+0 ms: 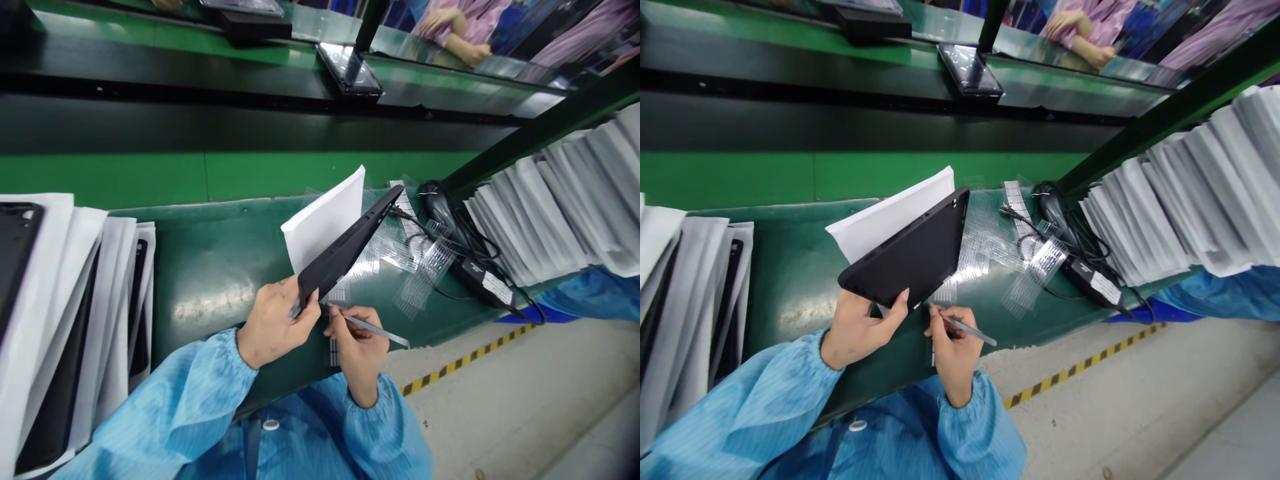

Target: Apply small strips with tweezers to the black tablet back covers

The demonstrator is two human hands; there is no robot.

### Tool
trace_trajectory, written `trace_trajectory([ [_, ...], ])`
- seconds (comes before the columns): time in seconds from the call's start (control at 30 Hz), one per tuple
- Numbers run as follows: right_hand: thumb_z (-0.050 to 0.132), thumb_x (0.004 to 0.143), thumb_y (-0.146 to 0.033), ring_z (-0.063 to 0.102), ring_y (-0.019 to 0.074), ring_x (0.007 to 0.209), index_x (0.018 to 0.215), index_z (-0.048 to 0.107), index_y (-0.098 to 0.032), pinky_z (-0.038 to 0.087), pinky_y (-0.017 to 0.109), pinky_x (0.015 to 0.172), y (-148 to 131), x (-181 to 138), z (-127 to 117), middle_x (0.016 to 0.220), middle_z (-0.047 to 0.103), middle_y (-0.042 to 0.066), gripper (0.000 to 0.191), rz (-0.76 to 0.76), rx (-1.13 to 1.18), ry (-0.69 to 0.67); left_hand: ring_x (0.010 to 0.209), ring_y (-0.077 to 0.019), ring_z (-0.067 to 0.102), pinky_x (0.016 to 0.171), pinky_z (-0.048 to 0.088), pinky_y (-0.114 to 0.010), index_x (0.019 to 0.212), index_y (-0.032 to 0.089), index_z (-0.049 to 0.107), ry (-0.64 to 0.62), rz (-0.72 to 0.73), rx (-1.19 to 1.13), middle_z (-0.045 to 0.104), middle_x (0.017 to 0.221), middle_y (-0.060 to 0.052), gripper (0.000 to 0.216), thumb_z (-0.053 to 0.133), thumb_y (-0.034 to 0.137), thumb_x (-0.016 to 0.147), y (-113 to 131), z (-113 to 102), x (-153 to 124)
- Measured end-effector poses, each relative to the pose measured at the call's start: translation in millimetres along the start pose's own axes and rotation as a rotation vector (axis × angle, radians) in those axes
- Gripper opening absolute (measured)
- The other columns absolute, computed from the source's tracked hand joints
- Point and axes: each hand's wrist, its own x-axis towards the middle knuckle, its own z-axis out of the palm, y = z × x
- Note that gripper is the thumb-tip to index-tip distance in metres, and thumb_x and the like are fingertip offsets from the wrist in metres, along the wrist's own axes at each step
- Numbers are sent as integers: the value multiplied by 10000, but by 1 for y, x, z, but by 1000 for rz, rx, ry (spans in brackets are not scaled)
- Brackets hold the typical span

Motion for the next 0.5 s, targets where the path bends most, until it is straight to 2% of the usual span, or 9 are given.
trace_trajectory([
  [0.17, 681, 788, -205, 613, 116, 488, 775, 524, -187, 499, 230, 482, 4, -1, -1, 697, 680, 6, 158, -32, -7, -40, 497, -119, 545, 499, 426, -228, 793, 170, 556, 1, -24, 9, 586, 594, 25, 66, 574, 126, 747, -1, 0, 0],
  [0.3, 666, 796, -203, 611, 105, 480, 774, 528, -188, 508, 228, 461, 3, -1, -4, 808, 702, 28, 140, -64, -4, -23, 483, -105, 517, 506, 407, -218, 798, 174, 570, 17, -39, 6, 521, 547, 50, 66, 580, 131, 749, -1, 0, -3],
  [0.43, 663, 797, -199, 613, 106, 484, 758, 542, -185, 520, 239, 491, 3, -1, -6, 791, 705, 28, 128, -76, -68, -104, 473, -93, 515, 519, 408, -207, 779, 174, 575, -3, -106, -37, 526, 539, 57, 47, 583, 134, 754, 0, 1, -6],
  [0.5, 657, 804, -210, 607, 101, 474, 760, 537, -184, 510, 230, 478, 3, 1, -6, 791, 708, 32, 130, -79, -55, -89, 461, -83, 509, 514, 410, -199, 781, 173, 568, -8, -122, -38, 558, 567, 54, 41, 586, 141, 762, 0, -1, -4],
])
